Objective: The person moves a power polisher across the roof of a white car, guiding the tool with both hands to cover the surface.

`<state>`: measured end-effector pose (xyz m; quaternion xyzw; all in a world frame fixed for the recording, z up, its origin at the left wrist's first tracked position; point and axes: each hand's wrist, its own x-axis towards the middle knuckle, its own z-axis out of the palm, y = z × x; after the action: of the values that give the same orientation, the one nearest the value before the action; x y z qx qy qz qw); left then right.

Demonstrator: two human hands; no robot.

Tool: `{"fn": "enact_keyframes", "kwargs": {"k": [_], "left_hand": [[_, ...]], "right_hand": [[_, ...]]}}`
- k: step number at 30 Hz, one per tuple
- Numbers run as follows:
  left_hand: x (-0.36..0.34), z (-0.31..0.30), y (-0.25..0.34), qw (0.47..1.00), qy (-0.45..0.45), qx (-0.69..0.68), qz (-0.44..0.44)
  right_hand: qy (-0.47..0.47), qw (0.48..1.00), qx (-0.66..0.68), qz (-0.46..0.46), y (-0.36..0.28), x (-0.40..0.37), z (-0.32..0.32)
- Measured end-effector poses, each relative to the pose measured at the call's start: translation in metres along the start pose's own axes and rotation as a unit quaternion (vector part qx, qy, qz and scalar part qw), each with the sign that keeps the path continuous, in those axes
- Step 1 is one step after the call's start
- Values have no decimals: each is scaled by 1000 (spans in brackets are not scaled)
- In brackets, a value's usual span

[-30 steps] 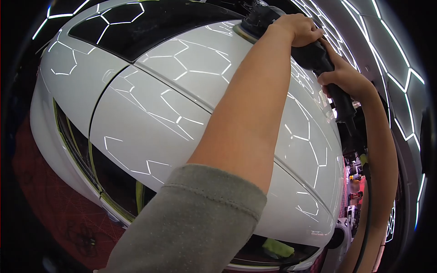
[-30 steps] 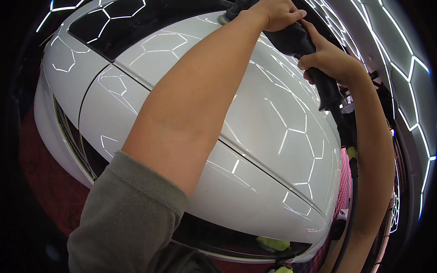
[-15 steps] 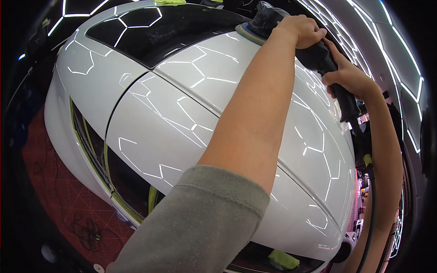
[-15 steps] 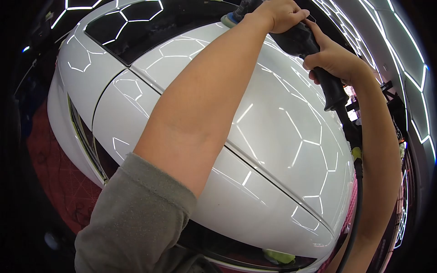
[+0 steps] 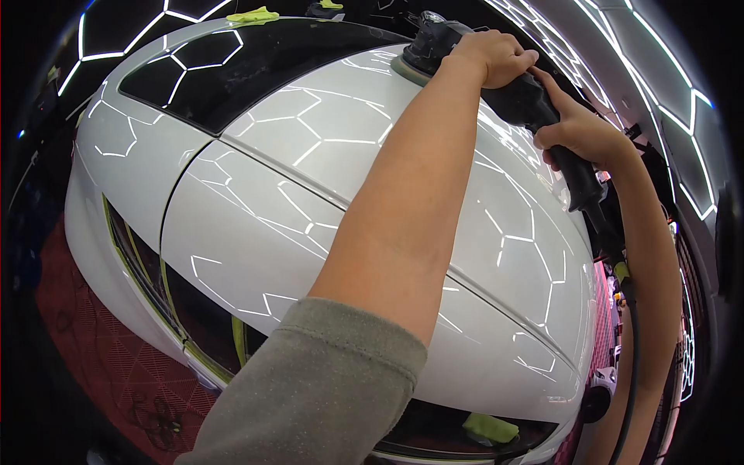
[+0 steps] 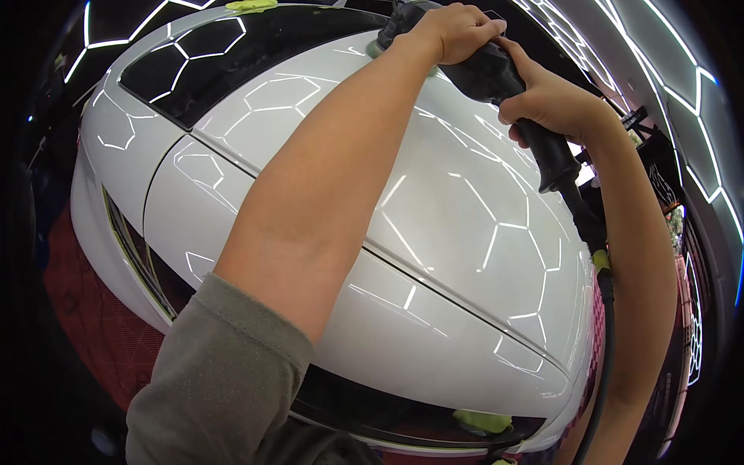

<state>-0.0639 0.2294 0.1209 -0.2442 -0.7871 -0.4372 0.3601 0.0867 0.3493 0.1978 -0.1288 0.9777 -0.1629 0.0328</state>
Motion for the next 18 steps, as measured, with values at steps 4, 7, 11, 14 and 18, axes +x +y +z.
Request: {"fn": "enact_keyframes", "kwargs": {"k": [4, 7, 11, 14, 18], "left_hand": [[-1, 31, 47, 1000, -5, -4, 13], [-7, 42, 67, 999, -27, -26, 28], [-7, 57, 85, 998, -34, -39, 39], [-7, 74, 97, 997, -22, -48, 57], [-10, 87, 117, 997, -24, -54, 53]], "right_hand": [[10, 999, 4, 37, 29, -37, -22], [-4, 998, 25, 58, 45, -53, -28], [4, 998, 22, 60, 62, -69, -38], [-5, 998, 23, 63, 72, -81, -43], [23, 996, 19, 80, 85, -98, -47]]}}
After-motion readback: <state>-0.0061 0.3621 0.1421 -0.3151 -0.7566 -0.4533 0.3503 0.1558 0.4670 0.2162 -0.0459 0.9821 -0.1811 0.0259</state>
